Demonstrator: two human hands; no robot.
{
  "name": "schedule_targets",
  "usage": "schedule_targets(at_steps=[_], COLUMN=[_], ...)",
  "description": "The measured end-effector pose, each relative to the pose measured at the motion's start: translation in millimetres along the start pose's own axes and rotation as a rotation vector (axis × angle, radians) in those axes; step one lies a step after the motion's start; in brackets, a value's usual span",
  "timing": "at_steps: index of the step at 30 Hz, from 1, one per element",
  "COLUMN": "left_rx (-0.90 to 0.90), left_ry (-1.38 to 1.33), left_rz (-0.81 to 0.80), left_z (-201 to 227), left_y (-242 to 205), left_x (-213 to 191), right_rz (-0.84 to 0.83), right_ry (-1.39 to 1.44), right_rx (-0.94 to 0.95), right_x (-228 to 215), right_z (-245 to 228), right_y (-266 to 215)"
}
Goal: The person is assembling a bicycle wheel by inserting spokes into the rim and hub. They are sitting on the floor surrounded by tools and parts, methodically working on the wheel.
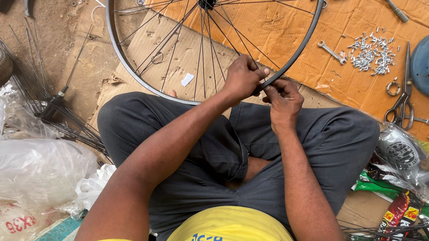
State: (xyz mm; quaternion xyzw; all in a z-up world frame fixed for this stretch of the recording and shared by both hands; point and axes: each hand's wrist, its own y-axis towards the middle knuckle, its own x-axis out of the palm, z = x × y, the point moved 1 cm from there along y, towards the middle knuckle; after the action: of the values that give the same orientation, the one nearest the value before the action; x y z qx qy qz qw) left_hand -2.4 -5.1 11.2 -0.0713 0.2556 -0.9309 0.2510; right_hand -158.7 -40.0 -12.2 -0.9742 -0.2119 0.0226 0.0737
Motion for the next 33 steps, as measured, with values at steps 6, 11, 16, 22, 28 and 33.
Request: schedule_targets(at_steps=[6,11,16,22,28,33], left_rx=[0.470,0.348,0.310,0.324,0.310,0.301], left_ry=[0.629,0.718,0.631,0.820,0.651,0.652], left_rz=[-0.306,-0.390,-0.448,-0.302,-0.404,-0.370], left_z=[1.8,-6.8,-8.1,-0.1,4.6,2.5], left_y=[20.3,40.7,37.4,32.6,31.1,31.1], left_x=[-12.3,-15.5,-11.6,-11.7,-13.0,-10.6], right_rz=[-0.036,-0.089,-0.076,-0.113,-0.105,-0.098], right_ry=[0.138,0.227,0.153,0.145,0.088,0.067], right_rx=[0.104,0.131,0.077,0.020,-0.054,-0.099], right_x=[-8.2,-11.1,-12.4,-11.1,-6.3,-7.3], right_z=[7.9,11.7,11.3,8.6,8.5,16.0], right_y=[9.0,9.5,8.5,8.8,5.6,4.0])
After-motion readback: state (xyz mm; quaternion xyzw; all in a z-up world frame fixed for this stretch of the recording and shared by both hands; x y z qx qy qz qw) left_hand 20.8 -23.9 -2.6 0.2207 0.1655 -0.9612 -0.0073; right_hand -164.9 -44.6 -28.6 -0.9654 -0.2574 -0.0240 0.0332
